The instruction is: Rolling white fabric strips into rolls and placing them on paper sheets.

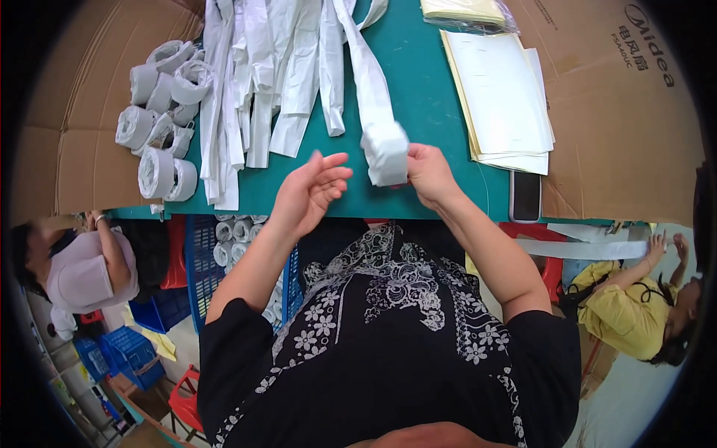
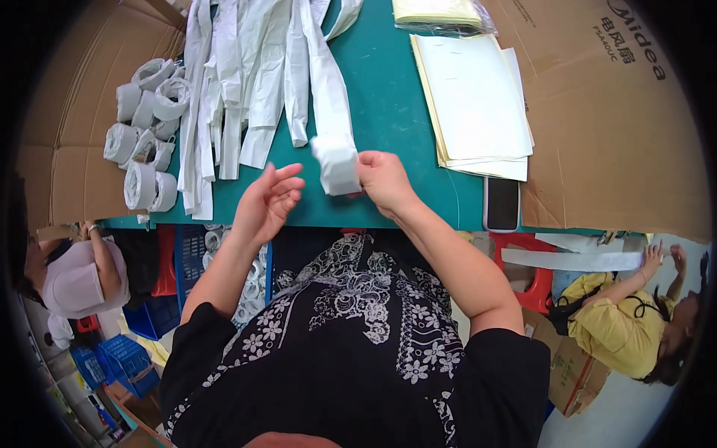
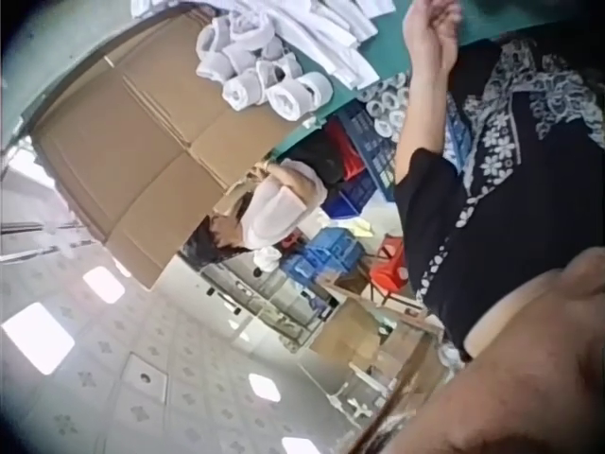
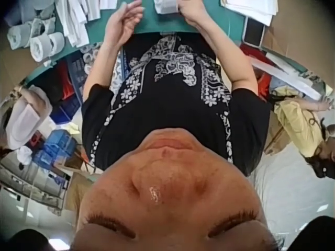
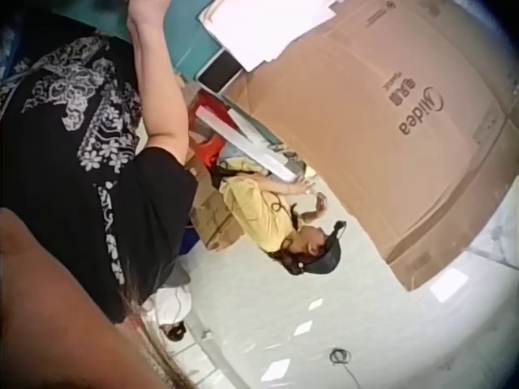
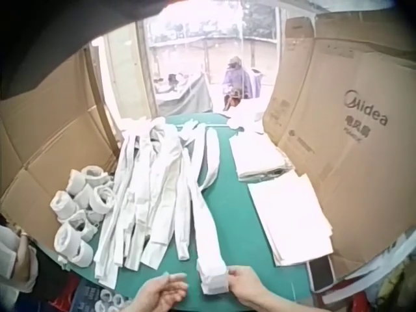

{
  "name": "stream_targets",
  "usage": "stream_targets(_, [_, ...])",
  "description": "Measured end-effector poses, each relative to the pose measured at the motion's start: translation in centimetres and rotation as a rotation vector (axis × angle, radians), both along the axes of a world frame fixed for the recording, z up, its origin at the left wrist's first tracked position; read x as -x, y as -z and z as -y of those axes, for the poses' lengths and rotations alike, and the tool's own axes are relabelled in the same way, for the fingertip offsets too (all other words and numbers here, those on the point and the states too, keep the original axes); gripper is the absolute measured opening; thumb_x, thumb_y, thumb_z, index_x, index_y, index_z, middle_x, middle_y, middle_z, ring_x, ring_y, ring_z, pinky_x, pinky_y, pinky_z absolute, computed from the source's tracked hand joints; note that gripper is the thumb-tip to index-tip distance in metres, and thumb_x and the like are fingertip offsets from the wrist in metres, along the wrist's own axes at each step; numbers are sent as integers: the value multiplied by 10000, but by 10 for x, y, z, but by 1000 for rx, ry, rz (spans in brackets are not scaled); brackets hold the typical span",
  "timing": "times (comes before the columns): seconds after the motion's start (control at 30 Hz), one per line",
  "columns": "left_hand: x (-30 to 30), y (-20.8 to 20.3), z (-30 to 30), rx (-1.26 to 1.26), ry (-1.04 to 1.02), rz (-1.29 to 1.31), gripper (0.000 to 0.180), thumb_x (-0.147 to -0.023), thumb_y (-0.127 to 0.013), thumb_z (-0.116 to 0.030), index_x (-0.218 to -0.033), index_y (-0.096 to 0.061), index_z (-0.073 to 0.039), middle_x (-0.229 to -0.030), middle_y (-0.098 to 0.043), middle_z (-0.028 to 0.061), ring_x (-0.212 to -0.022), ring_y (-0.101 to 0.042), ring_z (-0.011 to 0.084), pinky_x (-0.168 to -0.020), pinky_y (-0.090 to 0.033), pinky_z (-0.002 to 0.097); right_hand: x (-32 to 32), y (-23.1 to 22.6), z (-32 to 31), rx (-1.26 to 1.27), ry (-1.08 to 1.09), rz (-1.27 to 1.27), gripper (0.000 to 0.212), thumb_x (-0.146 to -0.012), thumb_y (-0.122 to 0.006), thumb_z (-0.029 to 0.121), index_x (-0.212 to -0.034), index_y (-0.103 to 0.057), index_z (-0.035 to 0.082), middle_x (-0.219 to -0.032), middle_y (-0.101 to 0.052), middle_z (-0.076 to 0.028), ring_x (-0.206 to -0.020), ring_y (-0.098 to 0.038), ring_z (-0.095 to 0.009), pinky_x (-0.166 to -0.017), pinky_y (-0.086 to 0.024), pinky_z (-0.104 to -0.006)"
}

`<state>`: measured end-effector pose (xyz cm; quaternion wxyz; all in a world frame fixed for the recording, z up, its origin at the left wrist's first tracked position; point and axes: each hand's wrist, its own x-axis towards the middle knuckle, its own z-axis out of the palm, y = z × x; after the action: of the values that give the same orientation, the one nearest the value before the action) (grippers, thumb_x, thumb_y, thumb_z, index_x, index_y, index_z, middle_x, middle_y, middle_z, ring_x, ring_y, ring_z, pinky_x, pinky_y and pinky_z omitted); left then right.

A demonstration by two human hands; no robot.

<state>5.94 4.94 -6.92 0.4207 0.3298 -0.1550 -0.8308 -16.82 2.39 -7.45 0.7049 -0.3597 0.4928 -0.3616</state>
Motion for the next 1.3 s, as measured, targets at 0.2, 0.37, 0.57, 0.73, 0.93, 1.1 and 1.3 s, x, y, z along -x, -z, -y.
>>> stream_targets(0.2, [29, -1, 4, 1683, -44, 1395, 421, -616, -730, -103, -1009, -590, -50, -1130, -567, 80, -996, -537, 271, -797, -458, 348, -9, -5, -19, -350, 39, 129, 263, -938, -455, 244, -1003, -629, 58, -926, -650, -48, -790, -616, -123, -658, -513, -265])
stream_targets(0.37, [17, -9, 12, 2063, -32, 1442, 162, -748, -602, -131, -886, -629, -52, -1076, -588, 38, -1019, -542, 196, -798, -463, 339, -4, -4, -23, -283, -85, 163, 254, -926, -484, 211, -1100, -585, 56, -1021, -628, -42, -918, -596, -133, -821, -478, -305])
stream_targets(0.57, [35, -14, 0, 1804, -108, 1059, 122, -738, -640, -107, -838, -652, -39, -862, -654, 77, -837, -631, 247, -693, -504, 319, -8, 8, 8, -278, -137, 902, 398, -880, -478, 90, -1267, -412, 21, -1181, -533, -109, -1063, -547, -203, -959, -425, -360])
stream_targets(0.73, [28, -30, -9, 1072, 97, 1052, 169, -801, -654, -157, -863, -660, 0, -779, -662, 63, -686, -629, 175, -627, -493, 286, -2, 11, 22, 36, -349, 488, 474, -794, -584, 64, -1245, -454, -4, -1134, -575, -109, -1025, -570, -185, -876, -464, -311])
stream_targets(0.93, [26, -18, 22, 204, 137, 499, 310, -887, -584, -286, -926, -636, 17, -771, -649, 39, -644, -581, 80, -573, -457, 206, -17, 8, 13, 238, -337, -122, 194, -824, -584, 136, -905, -656, -25, -790, -654, -55, -677, -595, -110, -612, -474, -234])
stream_targets(1.1, [23, -4, 7, 1280, -150, 1098, 363, -776, -698, -260, -1037, -618, -21, -950, -606, 102, -843, -579, 194, -693, -466, 297, -16, 11, 10, -47, -130, -134, 311, -853, -566, 294, -810, -658, 1, -713, -631, -47, -518, -516, -99, -416, -381, -255])
stream_targets(1.3, [19, 2, 10, 1755, -165, 1385, 333, -606, -728, -122, -916, -640, -41, -1039, -590, 57, -981, -541, 278, -826, -446, 367, -22, 4, -3, -408, 3, 308, 348, -901, -502, 292, -1090, -568, 7, -992, -618, -94, -838, -606, -161, -669, -502, -261])
